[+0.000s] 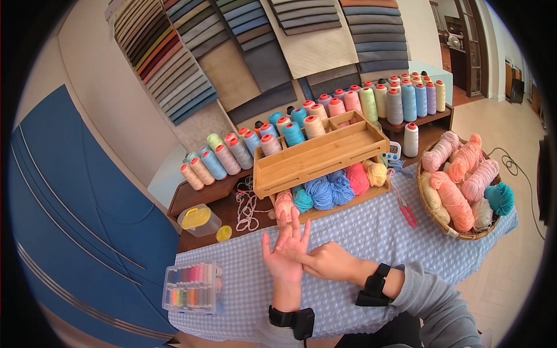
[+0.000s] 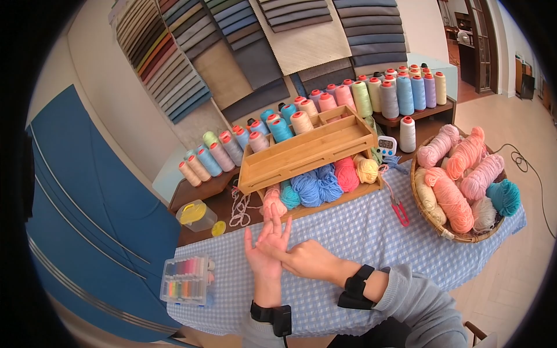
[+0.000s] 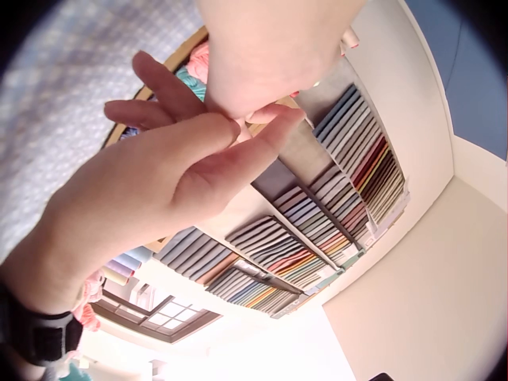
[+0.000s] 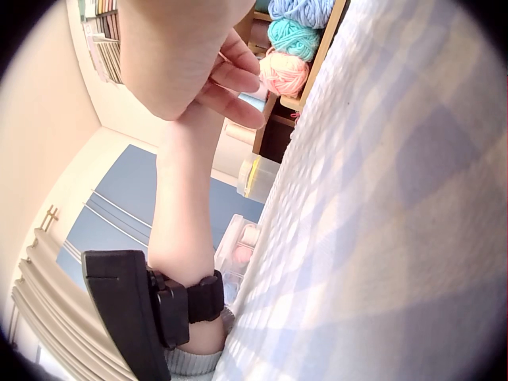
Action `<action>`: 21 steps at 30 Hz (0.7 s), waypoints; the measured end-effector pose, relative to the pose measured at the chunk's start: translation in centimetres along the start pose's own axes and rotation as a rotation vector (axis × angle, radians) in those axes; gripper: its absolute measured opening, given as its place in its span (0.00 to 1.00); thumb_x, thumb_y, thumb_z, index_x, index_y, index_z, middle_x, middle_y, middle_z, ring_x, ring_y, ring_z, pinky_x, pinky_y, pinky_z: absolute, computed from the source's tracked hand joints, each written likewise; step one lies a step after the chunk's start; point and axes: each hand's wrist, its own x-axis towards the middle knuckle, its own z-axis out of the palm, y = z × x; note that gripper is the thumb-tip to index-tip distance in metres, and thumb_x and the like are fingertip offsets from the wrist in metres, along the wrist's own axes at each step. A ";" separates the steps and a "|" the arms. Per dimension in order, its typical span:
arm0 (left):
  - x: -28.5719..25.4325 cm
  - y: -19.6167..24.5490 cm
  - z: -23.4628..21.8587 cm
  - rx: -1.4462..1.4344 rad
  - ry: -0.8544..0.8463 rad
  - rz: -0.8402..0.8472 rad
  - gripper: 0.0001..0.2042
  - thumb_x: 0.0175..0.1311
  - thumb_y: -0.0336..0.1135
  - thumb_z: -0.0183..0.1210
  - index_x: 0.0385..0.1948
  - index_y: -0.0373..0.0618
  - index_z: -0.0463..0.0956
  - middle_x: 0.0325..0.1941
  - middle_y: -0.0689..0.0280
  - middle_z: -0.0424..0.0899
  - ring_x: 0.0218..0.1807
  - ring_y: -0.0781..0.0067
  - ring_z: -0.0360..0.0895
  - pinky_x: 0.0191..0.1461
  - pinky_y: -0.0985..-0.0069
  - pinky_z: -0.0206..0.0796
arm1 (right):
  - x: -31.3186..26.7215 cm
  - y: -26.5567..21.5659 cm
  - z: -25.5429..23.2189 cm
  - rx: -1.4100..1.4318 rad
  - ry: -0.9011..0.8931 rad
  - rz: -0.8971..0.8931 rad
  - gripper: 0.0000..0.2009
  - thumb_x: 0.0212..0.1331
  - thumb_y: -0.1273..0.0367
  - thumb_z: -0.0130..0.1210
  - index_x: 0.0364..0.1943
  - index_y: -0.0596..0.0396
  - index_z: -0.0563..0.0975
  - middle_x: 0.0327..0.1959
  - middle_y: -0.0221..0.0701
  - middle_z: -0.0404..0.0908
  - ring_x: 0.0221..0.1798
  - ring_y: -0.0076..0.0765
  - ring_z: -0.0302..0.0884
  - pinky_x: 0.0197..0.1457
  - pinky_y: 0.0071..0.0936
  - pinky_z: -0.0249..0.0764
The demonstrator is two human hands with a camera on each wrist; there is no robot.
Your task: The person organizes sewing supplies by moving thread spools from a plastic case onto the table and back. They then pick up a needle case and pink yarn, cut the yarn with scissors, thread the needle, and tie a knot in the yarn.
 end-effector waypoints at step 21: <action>0.2 0.3 -0.8 0.051 -0.118 -0.018 0.27 0.61 0.47 0.38 0.57 0.36 0.57 0.22 0.69 0.68 0.70 0.72 0.44 0.71 0.58 0.24 | -0.1 0.1 0.2 0.022 0.013 -0.004 0.29 0.48 0.68 0.50 0.60 0.41 0.60 0.10 0.30 0.68 0.12 0.39 0.69 0.16 0.32 0.67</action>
